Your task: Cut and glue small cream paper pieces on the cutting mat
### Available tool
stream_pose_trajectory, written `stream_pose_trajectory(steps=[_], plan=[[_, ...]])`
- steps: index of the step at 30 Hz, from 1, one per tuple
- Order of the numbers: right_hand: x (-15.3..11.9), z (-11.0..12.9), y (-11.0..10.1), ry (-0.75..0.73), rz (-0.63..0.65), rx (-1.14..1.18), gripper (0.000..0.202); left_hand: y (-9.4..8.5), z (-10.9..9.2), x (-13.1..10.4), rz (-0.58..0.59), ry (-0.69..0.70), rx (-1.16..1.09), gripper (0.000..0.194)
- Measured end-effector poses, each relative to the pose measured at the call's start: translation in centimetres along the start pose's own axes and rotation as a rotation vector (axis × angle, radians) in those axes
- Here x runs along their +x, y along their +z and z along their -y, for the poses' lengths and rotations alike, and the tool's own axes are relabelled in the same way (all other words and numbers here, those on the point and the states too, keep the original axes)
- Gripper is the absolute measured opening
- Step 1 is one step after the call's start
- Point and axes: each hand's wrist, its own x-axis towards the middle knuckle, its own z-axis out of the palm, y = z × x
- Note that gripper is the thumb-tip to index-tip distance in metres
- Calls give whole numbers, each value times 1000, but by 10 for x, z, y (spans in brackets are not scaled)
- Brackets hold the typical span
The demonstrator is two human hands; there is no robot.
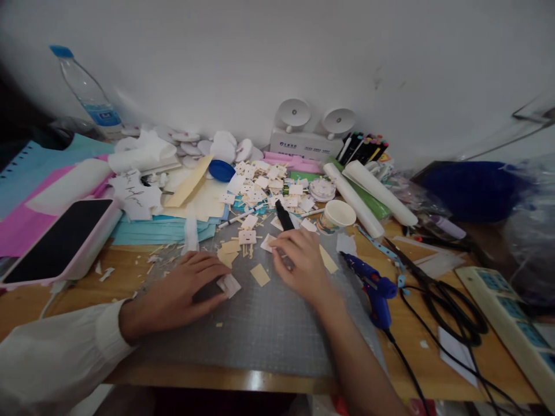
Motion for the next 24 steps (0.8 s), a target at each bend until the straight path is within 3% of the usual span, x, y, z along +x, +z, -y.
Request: stream_pose_trajectory(steps=[4, 10, 15, 18, 21, 24], plan=[[-1, 6, -5, -113, 254, 9, 13, -7, 1, -6, -5, -9, -46, 20], [-1, 32, -1, -175, 529, -22, 13, -5, 24, 0, 19, 42, 153, 37], [-5, 42, -3, -206, 569, -84, 17, -1, 38, 7, -11, 7, 261, 40], [-18, 30, -16, -44, 364, -115, 23, -10, 33, 5, -21, 41, 275, 38], [-37, 12, -29, 271, 138, -202, 26, -23, 25, 1, -35, 88, 268, 36], [-49, 3, -32, 546, 217, -364, 28, -30, 17, 0, -31, 115, 231, 33]])
